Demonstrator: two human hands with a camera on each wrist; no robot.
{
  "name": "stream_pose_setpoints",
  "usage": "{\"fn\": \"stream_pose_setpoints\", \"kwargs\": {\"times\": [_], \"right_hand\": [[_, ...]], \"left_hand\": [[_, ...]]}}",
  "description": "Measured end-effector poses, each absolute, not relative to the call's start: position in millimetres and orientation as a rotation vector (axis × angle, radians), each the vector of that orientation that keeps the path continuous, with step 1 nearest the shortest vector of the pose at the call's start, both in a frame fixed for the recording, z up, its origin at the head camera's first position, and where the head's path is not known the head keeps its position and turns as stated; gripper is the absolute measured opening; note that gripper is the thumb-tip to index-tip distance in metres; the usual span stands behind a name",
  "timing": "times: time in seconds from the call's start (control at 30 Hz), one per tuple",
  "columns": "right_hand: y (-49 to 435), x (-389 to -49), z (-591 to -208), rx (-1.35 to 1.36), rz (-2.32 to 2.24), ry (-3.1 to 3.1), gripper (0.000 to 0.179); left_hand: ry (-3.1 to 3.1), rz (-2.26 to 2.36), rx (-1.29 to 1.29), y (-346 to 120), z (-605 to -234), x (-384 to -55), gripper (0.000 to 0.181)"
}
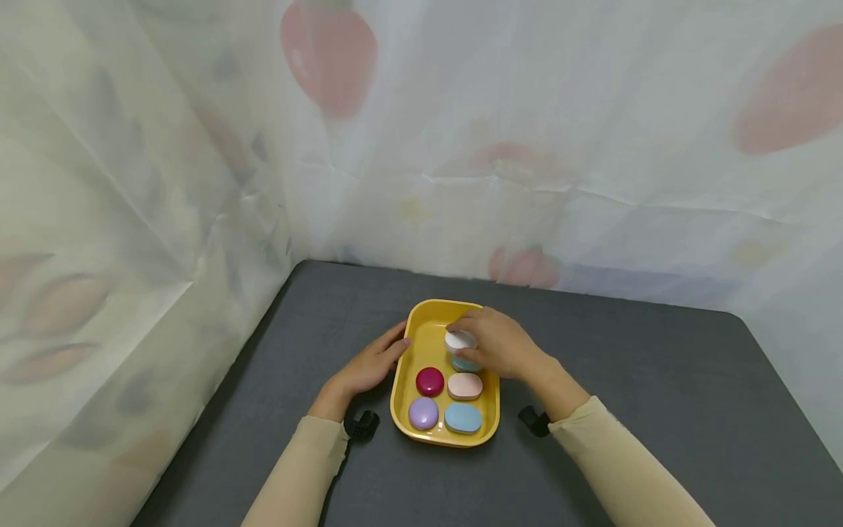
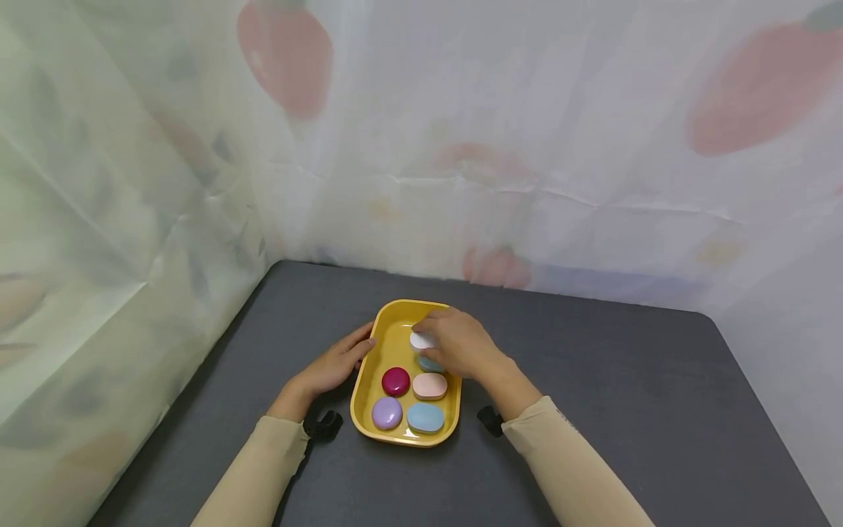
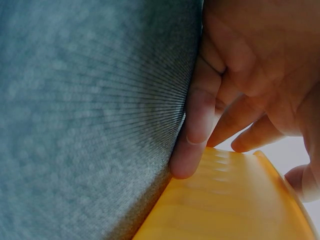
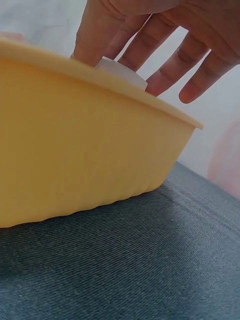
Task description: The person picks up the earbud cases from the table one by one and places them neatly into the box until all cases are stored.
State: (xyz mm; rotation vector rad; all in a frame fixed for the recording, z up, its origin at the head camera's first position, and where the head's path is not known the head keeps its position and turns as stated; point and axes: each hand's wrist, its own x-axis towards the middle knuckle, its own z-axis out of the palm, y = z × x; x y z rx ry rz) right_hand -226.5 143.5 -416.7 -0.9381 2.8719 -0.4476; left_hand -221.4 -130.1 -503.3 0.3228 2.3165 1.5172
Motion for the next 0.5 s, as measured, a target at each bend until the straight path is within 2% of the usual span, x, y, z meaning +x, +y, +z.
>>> {"fn": "stream_pose_setpoints", "kwargs": {"times": [0.5], "right_hand": [[133.2, -228.8, -427.6, -0.979, -0.464, 2.852, 0.04]], "left_hand": [[2.283, 1.546, 0.336, -131.4, -505.7, -223.2, 0.057]]}}
